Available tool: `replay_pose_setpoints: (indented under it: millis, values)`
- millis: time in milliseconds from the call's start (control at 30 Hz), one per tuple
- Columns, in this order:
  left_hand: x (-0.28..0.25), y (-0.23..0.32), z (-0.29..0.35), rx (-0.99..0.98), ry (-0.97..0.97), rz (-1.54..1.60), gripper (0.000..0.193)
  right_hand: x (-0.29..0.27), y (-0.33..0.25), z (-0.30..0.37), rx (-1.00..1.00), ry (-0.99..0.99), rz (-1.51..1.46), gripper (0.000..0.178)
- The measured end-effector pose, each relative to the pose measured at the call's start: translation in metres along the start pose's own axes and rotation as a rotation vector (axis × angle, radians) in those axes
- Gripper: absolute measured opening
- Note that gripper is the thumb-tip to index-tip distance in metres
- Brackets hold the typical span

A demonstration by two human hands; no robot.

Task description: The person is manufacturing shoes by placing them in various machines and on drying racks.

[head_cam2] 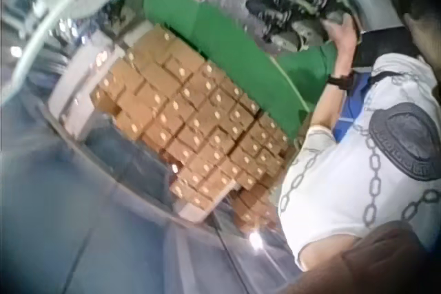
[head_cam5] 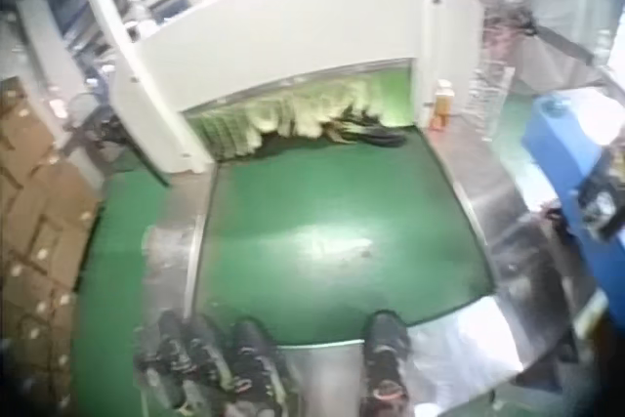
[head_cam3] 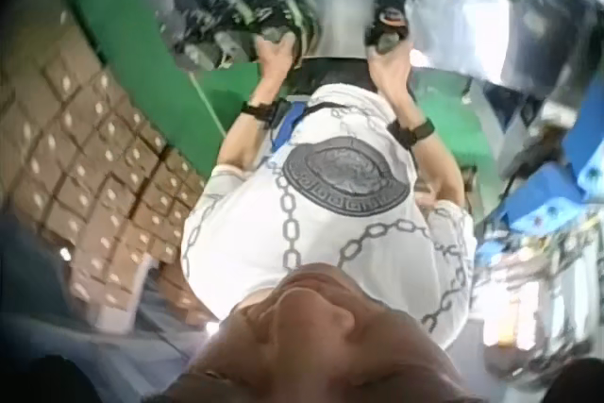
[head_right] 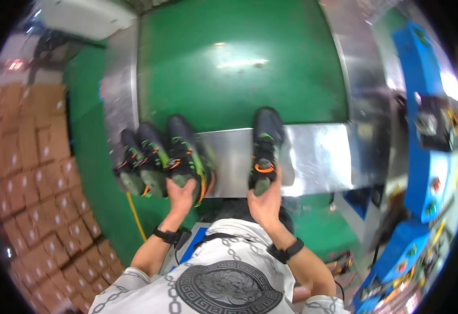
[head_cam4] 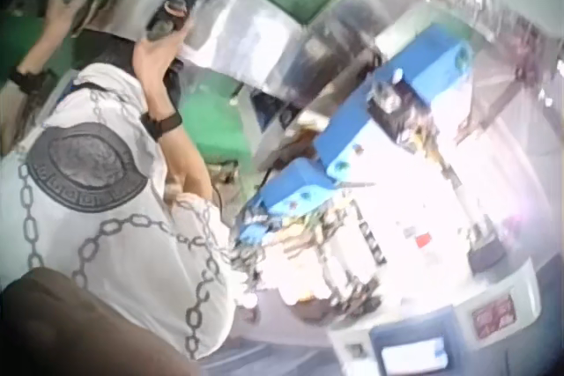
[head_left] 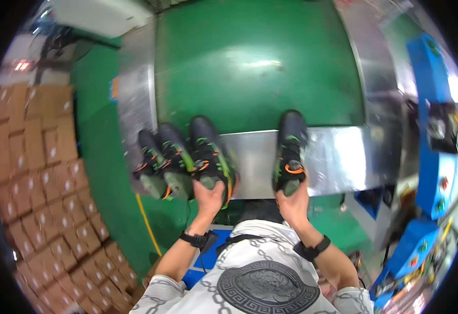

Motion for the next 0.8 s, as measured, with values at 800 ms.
replay_pose_setpoints:
  millis: [800]
  values:
    - [0.129, 0.151, 0.281, 0.111, -2.028, -0.561, 0.067, 0.137, -0.022, 0.511, -0.321, 1.399, -0.851, 0.068]
Point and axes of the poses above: each hand's wrist, its own z-axis away from the middle knuckle, its own x-axis out of the palm, y = z × x, the point moved 5 cm from there along -z, towards the middle knuckle, and after that the axes turned 11 degrees about -y, right-handed, at the moved point
